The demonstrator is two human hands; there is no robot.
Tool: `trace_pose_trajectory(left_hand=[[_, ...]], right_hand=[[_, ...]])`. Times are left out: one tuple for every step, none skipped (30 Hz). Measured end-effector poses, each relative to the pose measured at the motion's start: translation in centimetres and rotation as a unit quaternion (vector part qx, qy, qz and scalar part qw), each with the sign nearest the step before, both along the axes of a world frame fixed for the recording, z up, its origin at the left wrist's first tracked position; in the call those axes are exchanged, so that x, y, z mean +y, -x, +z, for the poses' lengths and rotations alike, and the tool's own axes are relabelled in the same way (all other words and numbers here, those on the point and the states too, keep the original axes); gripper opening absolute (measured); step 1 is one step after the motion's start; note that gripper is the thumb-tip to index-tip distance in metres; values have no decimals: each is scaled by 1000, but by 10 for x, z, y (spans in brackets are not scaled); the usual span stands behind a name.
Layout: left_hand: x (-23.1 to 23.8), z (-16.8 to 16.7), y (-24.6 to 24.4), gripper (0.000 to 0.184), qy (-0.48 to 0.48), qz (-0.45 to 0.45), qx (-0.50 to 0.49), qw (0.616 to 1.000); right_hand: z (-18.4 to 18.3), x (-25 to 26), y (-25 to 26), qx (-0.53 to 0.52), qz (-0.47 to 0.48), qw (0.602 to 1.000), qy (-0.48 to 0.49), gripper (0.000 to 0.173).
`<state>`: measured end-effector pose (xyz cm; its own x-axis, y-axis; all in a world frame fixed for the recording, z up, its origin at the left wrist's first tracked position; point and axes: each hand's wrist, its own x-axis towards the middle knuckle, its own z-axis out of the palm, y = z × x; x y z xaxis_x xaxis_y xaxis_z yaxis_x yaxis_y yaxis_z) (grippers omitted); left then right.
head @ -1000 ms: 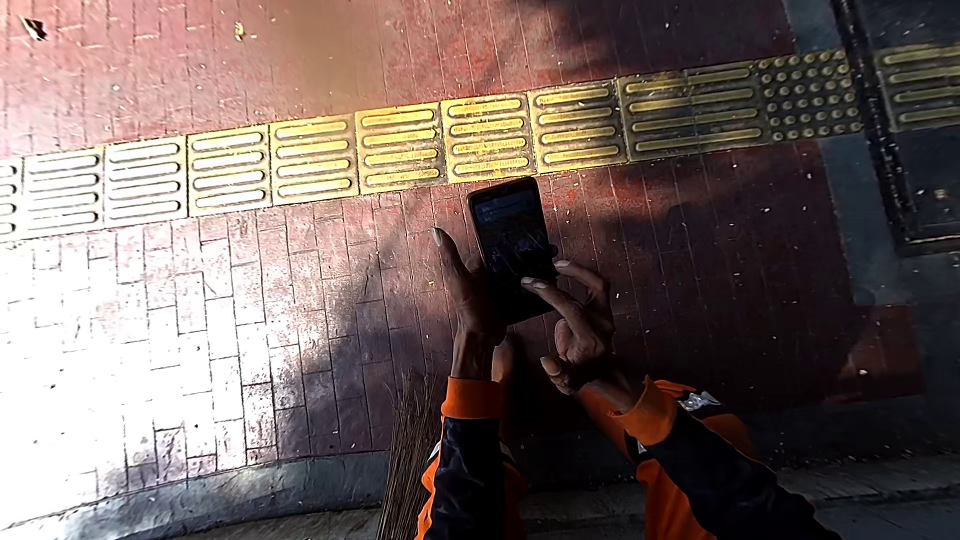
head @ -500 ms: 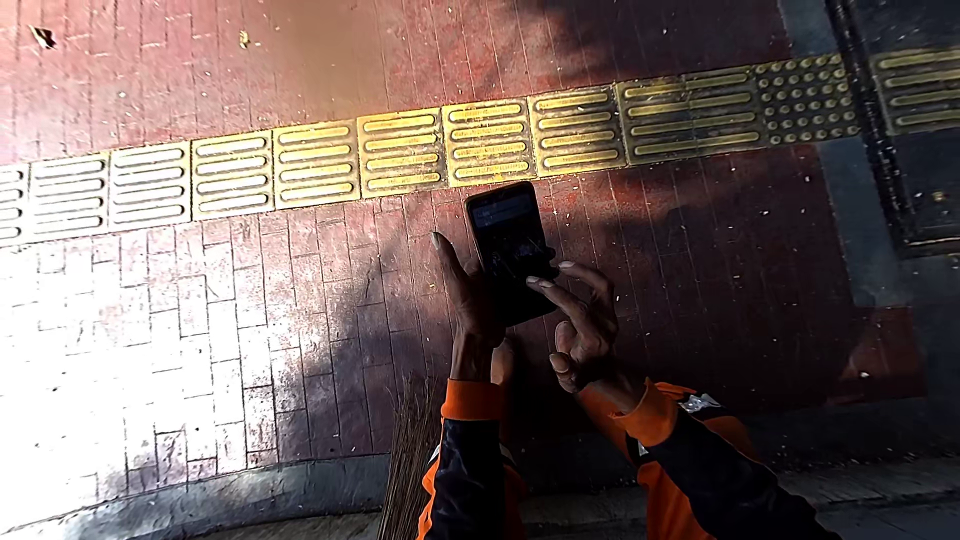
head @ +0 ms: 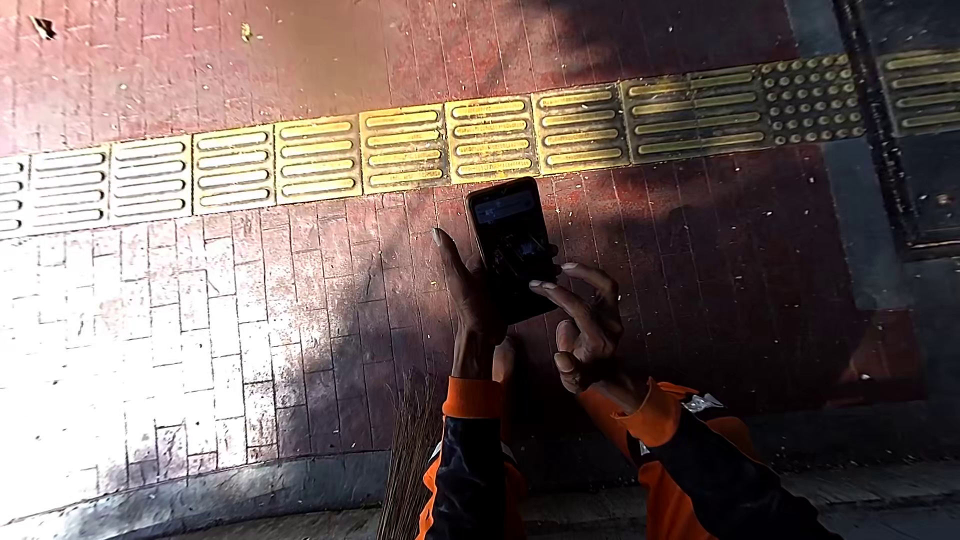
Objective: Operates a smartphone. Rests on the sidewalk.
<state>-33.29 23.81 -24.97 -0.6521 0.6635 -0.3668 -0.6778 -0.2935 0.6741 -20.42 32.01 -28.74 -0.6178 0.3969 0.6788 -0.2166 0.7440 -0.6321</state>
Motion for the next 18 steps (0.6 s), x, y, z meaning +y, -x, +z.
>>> trace_pose_trajectory(left_hand=[[0,0,0,112,-4,-1,0,1000],[0,1,0,112,-5,-3,0,1000],[0,1,0,112,-7,-2,-1,1000],[0,2,0,112,-8,0,-4,1000],[0,3,0,111,-10,1,-5,1000],[0,3,-1,110,-12,2,-4,1000],[0,4,-1,109,-10,6,-2,1000],[0,6,-1,108,-4,9,0,1000],[0,7,-1,109,-3,10,2,1000],[0,7,-1,108,-6,8,2,1000],[0,7,-1,109,-7,6,2,1000],[0,6,-1,109,-9,6,2,1000],[0,6,-2,108,-7,7,3,1000],[0,5,-2,108,0,9,2,1000],[-1,4,-1,108,6,8,1,1000],[-2,3,-1,107,4,5,2,1000],[-2,3,-1,107,4,7,5,1000],[-1,4,-2,107,8,12,6,1000]], right_hand=[[0,0,0,-2,4,1000,3,77],[0,0,-1,-4,7,1000,4,76],[-1,0,-1,-3,8,1000,6,76],[-1,-1,0,1,5,1000,6,76],[-1,0,0,4,4,1000,5,76],[-2,0,1,6,5,1000,4,76],[-2,0,1,9,2,1000,1,76],[-2,0,1,10,0,1000,-1,75],[-1,0,1,10,0,1000,-2,75],[-1,-1,1,9,1,1000,-1,76],[-1,-1,1,7,2,1000,0,76],[-1,-1,1,6,3,1000,2,77],[-1,-1,1,5,3,1000,3,77],[-1,-1,1,5,3,1000,2,77],[-1,-1,0,4,3,1000,0,78],[-1,0,0,5,2,1000,-2,78],[-1,-1,0,5,1,1000,-4,78],[-1,-1,0,6,0,1000,-5,77]])
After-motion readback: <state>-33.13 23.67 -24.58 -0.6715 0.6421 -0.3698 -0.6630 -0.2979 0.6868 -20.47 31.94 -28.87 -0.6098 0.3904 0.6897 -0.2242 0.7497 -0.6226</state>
